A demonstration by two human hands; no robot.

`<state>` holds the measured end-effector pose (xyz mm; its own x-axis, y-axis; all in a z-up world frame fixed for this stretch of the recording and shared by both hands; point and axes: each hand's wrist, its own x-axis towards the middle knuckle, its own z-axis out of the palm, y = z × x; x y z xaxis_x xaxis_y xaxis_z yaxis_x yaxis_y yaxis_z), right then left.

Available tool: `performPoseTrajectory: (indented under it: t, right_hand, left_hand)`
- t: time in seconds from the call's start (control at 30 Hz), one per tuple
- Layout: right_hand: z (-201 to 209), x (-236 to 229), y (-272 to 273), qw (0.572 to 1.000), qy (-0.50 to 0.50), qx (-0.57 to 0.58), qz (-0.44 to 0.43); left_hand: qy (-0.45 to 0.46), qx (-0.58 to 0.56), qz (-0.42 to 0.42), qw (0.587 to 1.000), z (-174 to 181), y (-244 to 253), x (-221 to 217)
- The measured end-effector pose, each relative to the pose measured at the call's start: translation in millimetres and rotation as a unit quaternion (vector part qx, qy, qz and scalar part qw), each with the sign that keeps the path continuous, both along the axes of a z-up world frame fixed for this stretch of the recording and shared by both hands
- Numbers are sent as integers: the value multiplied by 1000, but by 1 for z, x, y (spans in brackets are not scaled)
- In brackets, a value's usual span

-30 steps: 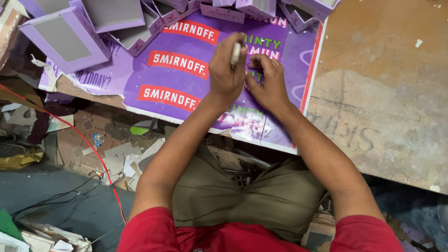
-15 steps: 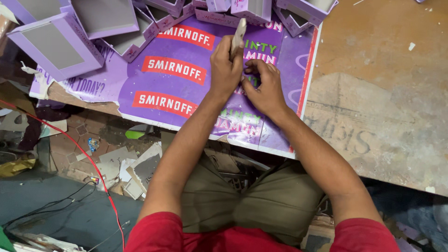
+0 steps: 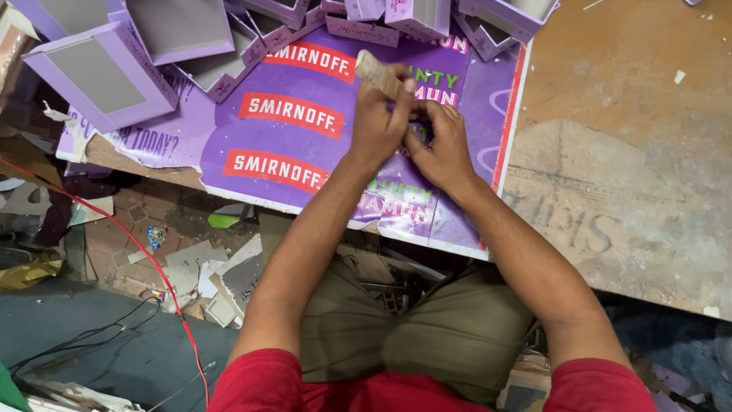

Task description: The person assembles small purple cardboard boxes by folding flaps and pressing edges to form the structure. They handle each box one at a time, repeatedly folding and aligning the sides, then placing the finished boxes on the table.

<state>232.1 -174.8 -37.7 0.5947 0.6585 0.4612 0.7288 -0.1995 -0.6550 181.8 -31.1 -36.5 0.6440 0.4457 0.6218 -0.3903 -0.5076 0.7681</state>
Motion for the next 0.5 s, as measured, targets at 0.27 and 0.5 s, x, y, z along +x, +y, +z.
performPoseTrajectory:
  t: [0.27, 0.5]
  right_hand:
    - [-3, 1, -2, 1000, -11, -16, -13]
    - [1, -1, -1, 1000, -17, -18, -13]
  left_hand:
    - [55, 85, 5, 995, 9, -2, 1]
    - [48, 107, 43, 992, 9, -4, -1]
